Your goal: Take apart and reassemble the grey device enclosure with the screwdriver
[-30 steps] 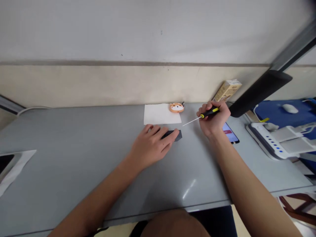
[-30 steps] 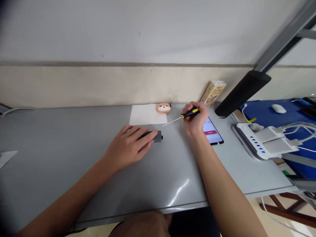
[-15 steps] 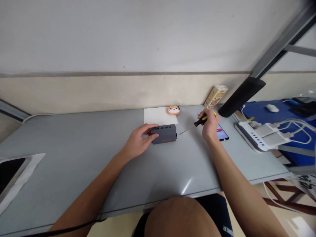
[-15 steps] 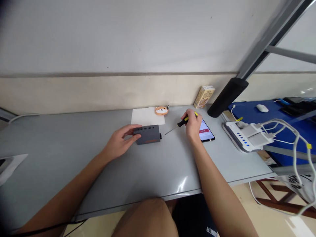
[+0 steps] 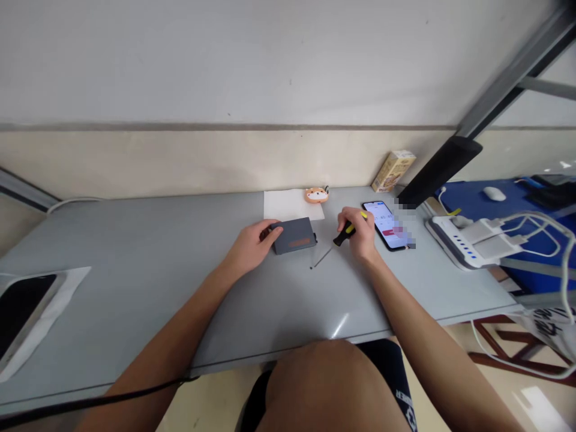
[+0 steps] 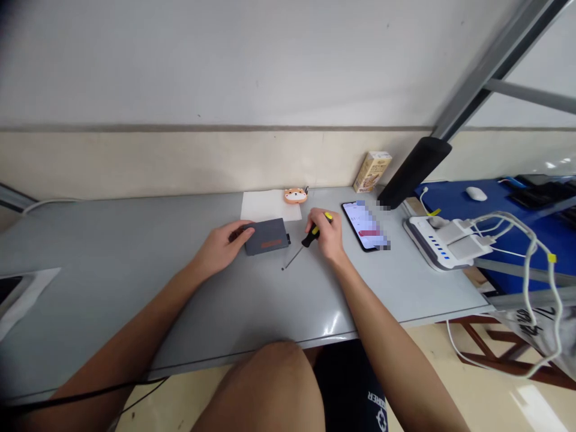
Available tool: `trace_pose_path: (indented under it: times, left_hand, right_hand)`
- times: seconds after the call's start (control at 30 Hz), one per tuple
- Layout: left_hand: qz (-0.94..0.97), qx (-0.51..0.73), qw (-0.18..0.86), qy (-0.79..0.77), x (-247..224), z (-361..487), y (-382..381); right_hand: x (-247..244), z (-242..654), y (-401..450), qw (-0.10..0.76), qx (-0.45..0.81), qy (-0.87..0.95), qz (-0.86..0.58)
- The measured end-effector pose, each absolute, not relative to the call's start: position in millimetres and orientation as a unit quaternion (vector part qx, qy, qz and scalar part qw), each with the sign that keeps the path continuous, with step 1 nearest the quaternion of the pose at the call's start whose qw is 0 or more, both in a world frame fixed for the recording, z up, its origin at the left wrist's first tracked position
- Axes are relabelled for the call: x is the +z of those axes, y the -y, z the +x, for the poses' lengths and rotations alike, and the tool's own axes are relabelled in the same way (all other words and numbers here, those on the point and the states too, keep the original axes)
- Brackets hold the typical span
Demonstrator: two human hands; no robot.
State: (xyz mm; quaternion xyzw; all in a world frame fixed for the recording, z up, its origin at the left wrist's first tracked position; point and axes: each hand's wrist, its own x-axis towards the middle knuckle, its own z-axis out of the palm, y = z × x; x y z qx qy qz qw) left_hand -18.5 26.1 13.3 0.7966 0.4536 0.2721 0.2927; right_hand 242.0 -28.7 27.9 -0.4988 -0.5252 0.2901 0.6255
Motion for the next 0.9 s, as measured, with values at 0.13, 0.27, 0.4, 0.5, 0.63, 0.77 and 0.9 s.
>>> trace_pose_path:
  times: [0.13,0.27,0.4,0.5,0.63,0.77,0.9]
  left_hand:
    - [0.802,0.278,0.290,-0.442,12.8,-15.7,-24.3]
    - [0.816,0.281,0.277,-0.423,6.2,-14.7,-26.6]
    - [0.823,0.294,0.260,-0.411,0.2,-14.0,-28.5]
    - [0.826,0.297,0.249,-0.409,-1.0,-13.0,-28.5]
    - [0.837,0.290,0.228,-0.403,-0.3,-11.9,-27.5]
    - [0.844,0.289,0.214,-0.397,-0.9,-11.8,-27.1]
    - [0.850,0.291,0.196,-0.393,-1.3,-11.6,-26.8]
  right_hand:
    - [26.7,238.7,29.0,0.613,0.299,0.532,-0.502]
    - [28.1,230.6,34.7,0.614,0.285,0.541,-0.500]
    - [29.1,218.7,46.5,0.587,0.237,0.605,-0.484]
    - [29.5,212.6,52.9,0.586,0.196,0.629,-0.472]
    - [30.0,205.9,55.2,0.576,0.183,0.659,-0.448]
    - [28.9,199.2,56.5,0.548,0.164,0.711,-0.410]
    - [27.7,198.3,57.5,0.567,0.165,0.693,-0.414]
